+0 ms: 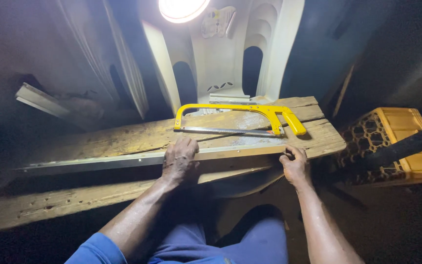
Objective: The person aligns and fits a short white plastic profile into a longer white plastic frame on a wooden workbench. The person repeatedly checks the fit and adjusts the pieces by hand. A yellow hacksaw rests on the bench but is not used in the clip.
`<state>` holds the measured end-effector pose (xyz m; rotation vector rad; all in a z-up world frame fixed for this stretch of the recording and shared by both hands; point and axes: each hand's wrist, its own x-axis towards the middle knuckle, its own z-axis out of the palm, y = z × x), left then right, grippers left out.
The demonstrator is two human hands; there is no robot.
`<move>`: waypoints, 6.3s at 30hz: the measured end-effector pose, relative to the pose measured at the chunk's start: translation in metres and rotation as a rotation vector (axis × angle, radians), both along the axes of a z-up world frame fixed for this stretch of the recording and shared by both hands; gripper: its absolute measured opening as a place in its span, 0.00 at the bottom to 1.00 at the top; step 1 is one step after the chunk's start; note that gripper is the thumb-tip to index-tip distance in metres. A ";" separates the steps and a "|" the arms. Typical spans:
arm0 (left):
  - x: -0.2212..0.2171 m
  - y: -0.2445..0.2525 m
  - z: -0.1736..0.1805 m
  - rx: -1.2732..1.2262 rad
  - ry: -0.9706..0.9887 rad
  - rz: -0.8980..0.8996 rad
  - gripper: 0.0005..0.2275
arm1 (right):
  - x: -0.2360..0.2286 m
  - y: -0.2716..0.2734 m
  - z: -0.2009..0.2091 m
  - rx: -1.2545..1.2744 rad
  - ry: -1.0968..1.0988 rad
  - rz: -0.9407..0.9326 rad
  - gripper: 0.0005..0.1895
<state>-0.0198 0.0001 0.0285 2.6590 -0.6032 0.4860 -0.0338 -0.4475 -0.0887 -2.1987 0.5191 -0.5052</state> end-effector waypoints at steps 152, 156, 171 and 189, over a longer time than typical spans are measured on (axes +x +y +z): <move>0.027 -0.018 0.022 0.125 0.259 -0.099 0.14 | -0.060 0.147 0.110 -0.758 -0.404 0.119 0.24; 0.032 -0.038 -0.002 0.068 0.167 -0.016 0.15 | -0.038 0.139 0.093 -0.676 -0.307 0.210 0.25; 0.036 -0.030 0.022 0.036 0.469 -0.119 0.15 | -0.034 0.128 0.070 -0.719 -0.277 0.112 0.25; -0.012 -0.034 0.038 -0.044 0.190 -0.095 0.19 | -0.065 0.143 0.091 -0.600 -0.371 0.119 0.22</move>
